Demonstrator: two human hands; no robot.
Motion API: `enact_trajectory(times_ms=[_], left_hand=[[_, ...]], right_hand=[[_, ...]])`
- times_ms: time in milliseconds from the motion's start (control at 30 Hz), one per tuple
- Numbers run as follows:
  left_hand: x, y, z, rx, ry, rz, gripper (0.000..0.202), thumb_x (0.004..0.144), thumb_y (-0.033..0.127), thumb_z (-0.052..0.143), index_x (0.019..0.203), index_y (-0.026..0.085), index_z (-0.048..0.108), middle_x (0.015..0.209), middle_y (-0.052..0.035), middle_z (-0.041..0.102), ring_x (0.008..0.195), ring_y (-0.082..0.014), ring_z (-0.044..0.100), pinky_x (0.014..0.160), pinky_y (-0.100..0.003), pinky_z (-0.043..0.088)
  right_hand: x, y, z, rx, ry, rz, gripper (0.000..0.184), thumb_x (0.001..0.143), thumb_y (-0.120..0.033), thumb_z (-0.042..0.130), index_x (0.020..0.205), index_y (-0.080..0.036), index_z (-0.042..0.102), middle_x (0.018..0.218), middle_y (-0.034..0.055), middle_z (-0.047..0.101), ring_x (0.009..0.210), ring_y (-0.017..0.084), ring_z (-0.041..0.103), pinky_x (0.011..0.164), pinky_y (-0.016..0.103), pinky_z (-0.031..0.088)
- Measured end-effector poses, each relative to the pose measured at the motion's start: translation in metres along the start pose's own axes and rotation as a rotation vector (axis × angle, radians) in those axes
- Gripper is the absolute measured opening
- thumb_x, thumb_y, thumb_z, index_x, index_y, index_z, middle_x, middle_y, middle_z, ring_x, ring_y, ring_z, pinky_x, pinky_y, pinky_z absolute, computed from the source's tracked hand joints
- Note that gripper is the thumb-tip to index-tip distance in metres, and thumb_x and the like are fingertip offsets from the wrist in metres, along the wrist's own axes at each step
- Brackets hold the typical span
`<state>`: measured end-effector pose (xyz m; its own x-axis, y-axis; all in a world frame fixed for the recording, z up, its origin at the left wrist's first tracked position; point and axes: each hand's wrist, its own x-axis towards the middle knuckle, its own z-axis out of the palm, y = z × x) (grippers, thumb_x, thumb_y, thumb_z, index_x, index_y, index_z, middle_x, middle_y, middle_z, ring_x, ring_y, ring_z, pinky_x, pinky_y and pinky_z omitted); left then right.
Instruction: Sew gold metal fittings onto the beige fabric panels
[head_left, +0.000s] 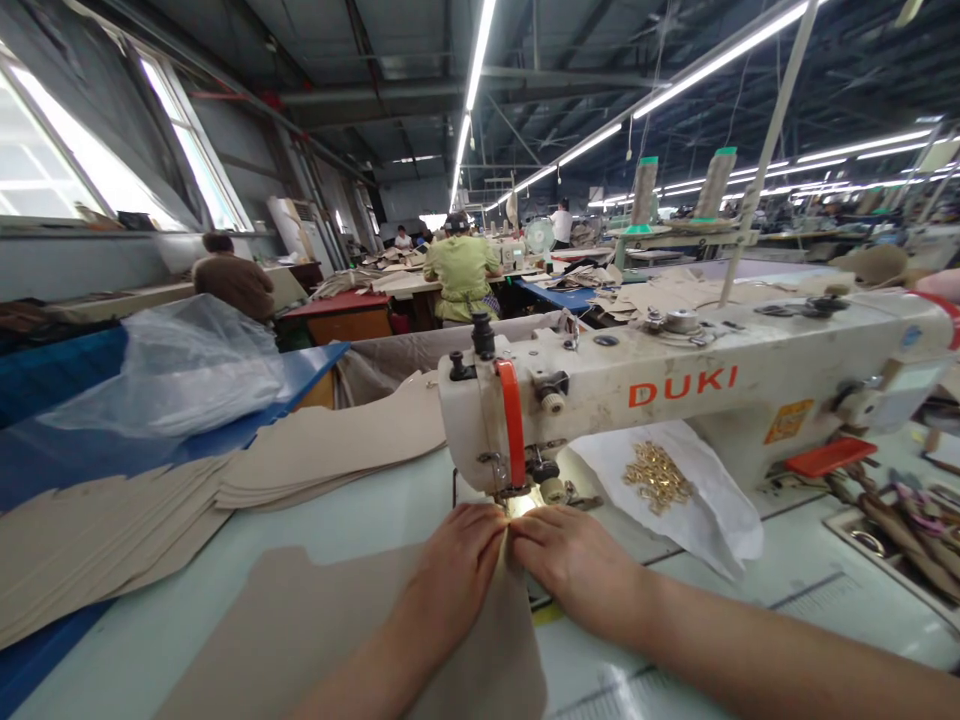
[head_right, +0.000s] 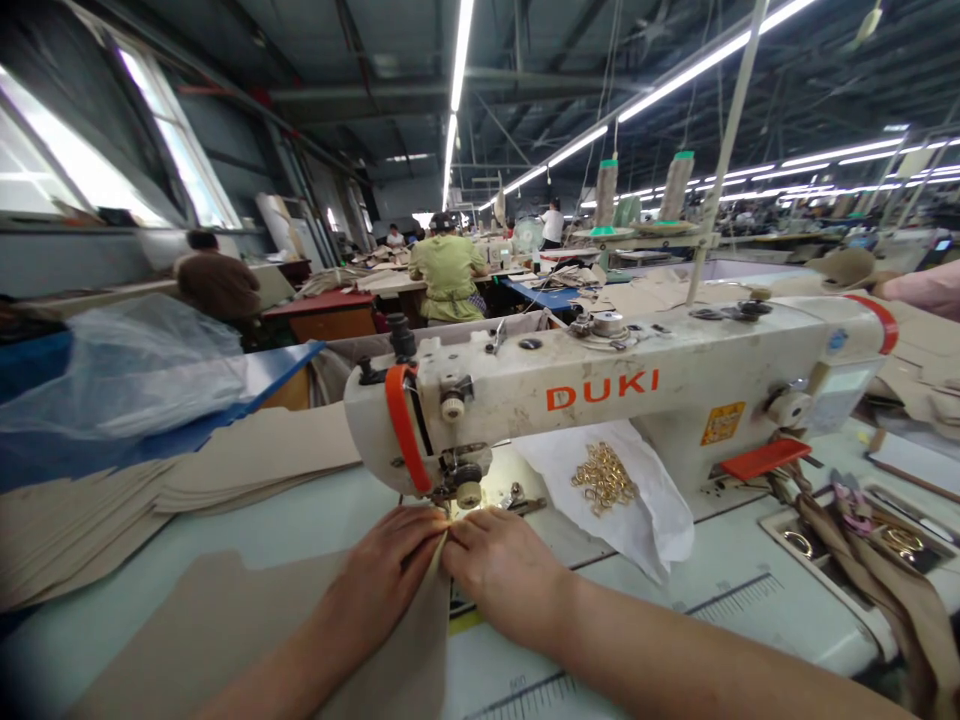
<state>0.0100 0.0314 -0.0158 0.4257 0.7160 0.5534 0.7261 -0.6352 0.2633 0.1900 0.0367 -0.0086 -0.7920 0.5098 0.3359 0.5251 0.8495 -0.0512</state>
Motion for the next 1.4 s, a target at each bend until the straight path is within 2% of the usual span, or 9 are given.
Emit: enact_trajectory(times_ms=[367, 733, 1033, 1267, 1400], left_hand=[[0.005, -0.002, -0.001, 0.033, 0.038, 0.038, 0.022, 0.086, 0.013, 0.043, 0.086, 0.019, 0.064, 0.086, -0.0052, 0.069, 0.083, -0.0185, 0.063, 0.078, -0.033, 0.053], [0.003, -0.003, -0.001, 0.021, -0.008, -0.006, 0.019, 0.085, 0.014, 0.046, 0.087, 0.018, 0.065, 0.088, -0.0055, 0.069, 0.084, -0.0189, 0.063, 0.079, -0.034, 0.054], [-0.009, 0.003, -0.011, 0.082, -0.049, -0.006, 0.024, 0.088, 0.016, 0.043, 0.103, 0.016, 0.062, 0.103, -0.0080, 0.068, 0.099, -0.0206, 0.061, 0.090, -0.039, 0.052], [-0.015, 0.002, -0.009, 0.131, -0.126, -0.063, 0.029, 0.091, 0.022, 0.040, 0.113, 0.016, 0.057, 0.116, -0.0086, 0.064, 0.109, -0.0196, 0.058, 0.096, -0.037, 0.048], [-0.015, 0.002, -0.008, 0.160, -0.156, -0.049, 0.030, 0.093, 0.022, 0.037, 0.114, 0.015, 0.056, 0.117, -0.0094, 0.064, 0.109, -0.0198, 0.058, 0.096, -0.038, 0.049]], right_hand=[[0.002, 0.002, -0.002, 0.018, -0.016, 0.029, 0.007, 0.089, -0.016, 0.053, 0.092, -0.013, 0.059, 0.099, 0.0074, 0.063, 0.095, 0.019, 0.054, 0.083, 0.031, 0.044], [0.004, 0.000, 0.000, 0.023, -0.003, 0.035, 0.006, 0.087, -0.016, 0.057, 0.091, -0.011, 0.059, 0.099, 0.0071, 0.064, 0.095, 0.019, 0.056, 0.087, 0.031, 0.044], [-0.008, -0.007, -0.004, 0.014, 0.024, -0.051, 0.007, 0.088, -0.019, 0.056, 0.088, -0.013, 0.060, 0.095, 0.0051, 0.065, 0.093, 0.019, 0.057, 0.084, 0.031, 0.044], [-0.006, -0.005, -0.007, 0.060, -0.003, -0.076, 0.009, 0.089, -0.018, 0.054, 0.090, -0.013, 0.061, 0.099, 0.0070, 0.065, 0.097, 0.018, 0.058, 0.089, 0.029, 0.043], [-0.006, -0.005, -0.005, 0.059, -0.009, -0.076, 0.008, 0.088, -0.018, 0.056, 0.089, -0.013, 0.061, 0.098, 0.0067, 0.065, 0.095, 0.019, 0.058, 0.088, 0.029, 0.044]])
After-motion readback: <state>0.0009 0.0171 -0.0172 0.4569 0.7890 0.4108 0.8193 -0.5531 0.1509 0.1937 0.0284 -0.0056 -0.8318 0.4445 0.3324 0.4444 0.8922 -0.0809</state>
